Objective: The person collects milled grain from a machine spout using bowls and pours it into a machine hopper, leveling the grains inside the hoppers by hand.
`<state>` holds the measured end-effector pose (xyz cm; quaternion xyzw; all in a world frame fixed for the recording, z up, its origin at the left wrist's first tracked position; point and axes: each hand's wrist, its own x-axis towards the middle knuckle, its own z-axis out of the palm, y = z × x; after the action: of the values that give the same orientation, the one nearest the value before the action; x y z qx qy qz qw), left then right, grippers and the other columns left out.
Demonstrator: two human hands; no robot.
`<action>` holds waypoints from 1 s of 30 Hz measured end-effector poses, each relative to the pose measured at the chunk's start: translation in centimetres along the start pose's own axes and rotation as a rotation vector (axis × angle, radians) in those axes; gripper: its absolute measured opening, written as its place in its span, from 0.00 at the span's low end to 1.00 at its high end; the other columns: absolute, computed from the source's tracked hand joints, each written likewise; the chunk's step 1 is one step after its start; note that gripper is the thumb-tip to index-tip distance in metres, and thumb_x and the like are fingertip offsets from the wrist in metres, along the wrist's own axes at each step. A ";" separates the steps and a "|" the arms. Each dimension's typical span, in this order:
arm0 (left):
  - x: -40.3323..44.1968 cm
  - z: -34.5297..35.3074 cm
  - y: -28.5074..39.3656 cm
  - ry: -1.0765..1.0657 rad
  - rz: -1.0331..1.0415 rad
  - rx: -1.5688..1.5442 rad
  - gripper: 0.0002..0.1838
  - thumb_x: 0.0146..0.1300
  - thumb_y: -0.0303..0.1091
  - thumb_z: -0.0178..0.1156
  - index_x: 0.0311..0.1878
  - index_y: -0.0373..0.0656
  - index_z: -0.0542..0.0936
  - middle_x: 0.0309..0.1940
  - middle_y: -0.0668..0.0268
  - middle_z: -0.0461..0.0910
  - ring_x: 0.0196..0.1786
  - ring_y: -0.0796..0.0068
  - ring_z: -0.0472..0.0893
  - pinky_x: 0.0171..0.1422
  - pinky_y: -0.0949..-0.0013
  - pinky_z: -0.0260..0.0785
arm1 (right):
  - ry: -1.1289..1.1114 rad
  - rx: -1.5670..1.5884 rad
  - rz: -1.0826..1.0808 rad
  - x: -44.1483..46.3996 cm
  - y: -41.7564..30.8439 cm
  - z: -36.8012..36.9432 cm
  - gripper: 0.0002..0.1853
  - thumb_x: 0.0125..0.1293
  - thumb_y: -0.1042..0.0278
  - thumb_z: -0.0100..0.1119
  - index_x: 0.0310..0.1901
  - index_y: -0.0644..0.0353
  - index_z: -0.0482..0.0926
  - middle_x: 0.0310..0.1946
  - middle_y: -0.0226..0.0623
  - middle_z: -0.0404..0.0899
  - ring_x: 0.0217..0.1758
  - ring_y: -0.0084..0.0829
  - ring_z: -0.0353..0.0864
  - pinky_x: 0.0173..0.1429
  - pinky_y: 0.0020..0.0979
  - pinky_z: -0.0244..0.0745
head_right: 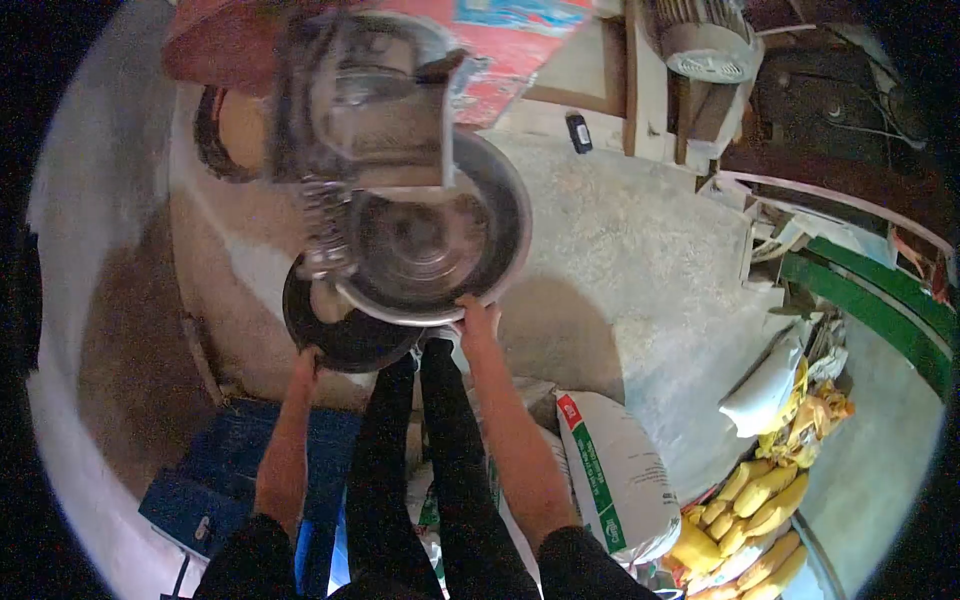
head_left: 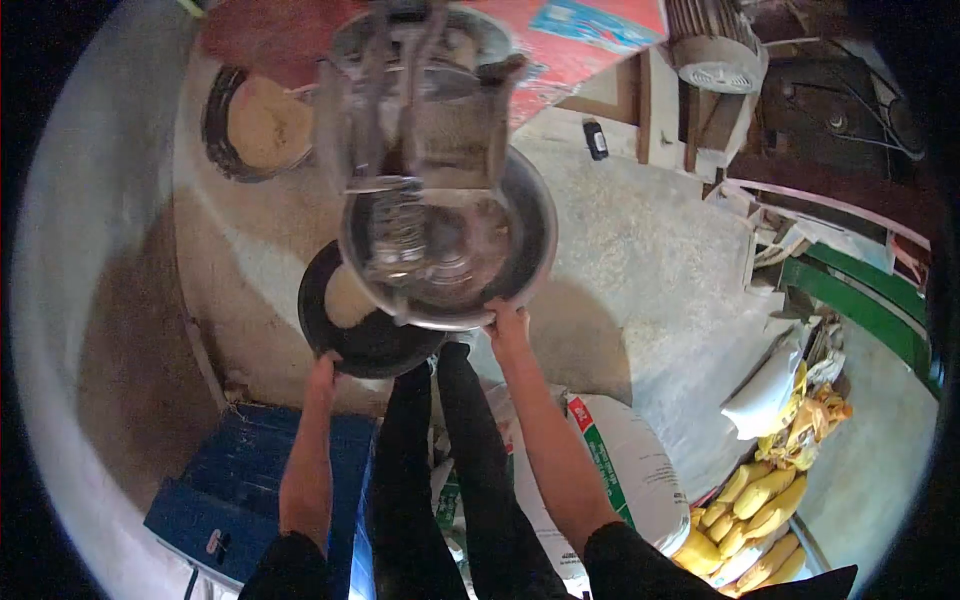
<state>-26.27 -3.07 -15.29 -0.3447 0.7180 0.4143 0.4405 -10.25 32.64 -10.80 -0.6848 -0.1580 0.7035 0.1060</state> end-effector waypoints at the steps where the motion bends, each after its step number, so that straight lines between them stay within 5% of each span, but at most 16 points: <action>1: -1.3 -0.6 -0.9 0.010 0.005 -0.012 0.05 0.51 0.28 0.53 0.32 0.40 0.73 0.23 0.67 0.70 0.24 0.72 0.70 0.22 0.71 0.60 | -0.007 0.010 -0.020 0.9 0.6 0.3 0.23 0.46 0.80 0.59 0.47 0.66 0.64 0.39 0.41 0.71 0.36 0.36 0.76 0.34 0.35 0.77; 2: -2.4 -1.0 -1.7 0.091 -0.001 -0.126 0.04 0.52 0.29 0.53 0.31 0.41 0.72 0.23 0.66 0.69 0.23 0.71 0.69 0.22 0.69 0.61 | -0.013 0.020 -0.039 1.3 0.7 1.0 0.26 0.46 0.79 0.59 0.50 0.65 0.62 0.40 0.43 0.70 0.36 0.37 0.75 0.33 0.37 0.77; 3: -3.7 -1.5 -2.5 0.175 -0.014 -0.234 0.03 0.52 0.29 0.52 0.30 0.41 0.72 0.23 0.66 0.68 0.22 0.71 0.67 0.22 0.68 0.61 | 0.092 -0.013 -0.052 1.8 1.0 1.9 0.13 0.48 0.83 0.56 0.38 0.65 0.69 0.35 0.39 0.70 0.34 0.35 0.76 0.33 0.33 0.78; 6: -7.6 -1.6 -3.8 0.394 -0.066 -0.488 0.06 0.57 0.32 0.52 0.31 0.40 0.68 0.25 0.62 0.66 0.16 0.72 0.63 0.19 0.67 0.63 | 0.120 0.088 -0.005 4.6 3.5 2.4 0.12 0.51 0.82 0.56 0.38 0.65 0.69 0.35 0.39 0.70 0.33 0.35 0.75 0.33 0.33 0.77; 10: -7.5 -4.4 -10.1 0.314 -0.128 -0.779 0.04 0.57 0.29 0.51 0.32 0.41 0.68 0.28 0.61 0.67 0.27 0.66 0.68 0.40 0.61 0.73 | 0.148 0.049 -0.032 8.3 6.9 1.5 0.11 0.53 0.83 0.55 0.39 0.65 0.70 0.34 0.38 0.72 0.30 0.36 0.75 0.35 0.38 0.77; 12: -11.9 -0.9 -6.0 0.417 -0.102 -0.897 0.04 0.51 0.26 0.54 0.28 0.42 0.68 0.31 0.66 0.63 0.29 0.70 0.64 0.44 0.57 0.65 | 0.221 -0.067 -0.011 11.5 8.9 0.9 0.14 0.54 0.82 0.56 0.43 0.65 0.71 0.39 0.40 0.75 0.36 0.41 0.77 0.42 0.39 0.76; 16: -13.0 -2.6 -9.8 0.237 -0.114 -1.130 0.09 0.50 0.23 0.52 0.34 0.42 0.64 0.33 0.64 0.63 0.31 0.69 0.64 0.43 0.64 0.66 | -0.327 -0.334 -0.472 13.1 12.0 -1.4 0.23 0.55 0.71 0.61 0.53 0.64 0.69 0.51 0.47 0.73 0.47 0.44 0.75 0.50 0.44 0.71; 18: -18.0 -0.9 -7.2 0.257 -0.189 -1.171 0.08 0.50 0.22 0.52 0.31 0.41 0.64 0.33 0.64 0.63 0.31 0.68 0.64 0.43 0.66 0.66 | 0.013 -0.321 0.108 5.8 8.6 0.7 0.30 0.57 0.60 0.60 0.59 0.61 0.64 0.57 0.48 0.67 0.51 0.44 0.72 0.53 0.47 0.68; 23: -24.8 -2.2 -9.6 0.067 -0.076 -1.274 0.07 0.49 0.21 0.51 0.33 0.36 0.66 0.34 0.63 0.66 0.35 0.65 0.69 0.46 0.65 0.67 | -0.354 -0.520 -0.116 -0.8 8.8 -3.8 0.32 0.61 0.51 0.53 0.64 0.57 0.59 0.60 0.45 0.63 0.57 0.42 0.66 0.54 0.46 0.66; 25: -28.9 -3.6 -10.7 -0.020 0.009 -1.030 0.09 0.48 0.20 0.52 0.36 0.35 0.68 0.38 0.60 0.69 0.39 0.62 0.72 0.47 0.63 0.69 | -0.502 -0.855 -0.099 -8.9 6.2 -4.6 0.32 0.63 0.49 0.49 0.65 0.56 0.57 0.61 0.42 0.63 0.60 0.42 0.64 0.57 0.46 0.64; 27: -35.8 -4.2 -7.0 0.005 -0.124 -1.193 0.13 0.46 0.20 0.52 0.39 0.35 0.70 0.40 0.59 0.71 0.42 0.61 0.74 0.45 0.60 0.72 | -0.600 -0.891 -0.093 -20.0 3.0 -5.2 0.41 0.62 0.36 0.45 0.68 0.57 0.52 0.65 0.42 0.58 0.66 0.43 0.58 0.61 0.53 0.58; 30: -43.8 -6.7 -5.9 -0.151 0.034 -1.085 0.19 0.45 0.19 0.52 0.45 0.39 0.69 0.39 0.60 0.71 0.41 0.60 0.75 0.38 0.57 0.74 | -0.736 -0.562 0.136 -34.2 -1.3 -6.6 0.43 0.61 0.30 0.41 0.69 0.54 0.50 0.67 0.40 0.56 0.69 0.44 0.54 0.65 0.55 0.52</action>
<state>-7.09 -5.85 24.99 -0.4802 0.3729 0.7558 0.2431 -2.40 21.87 21.38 -0.4008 -0.3242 0.8348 -0.1932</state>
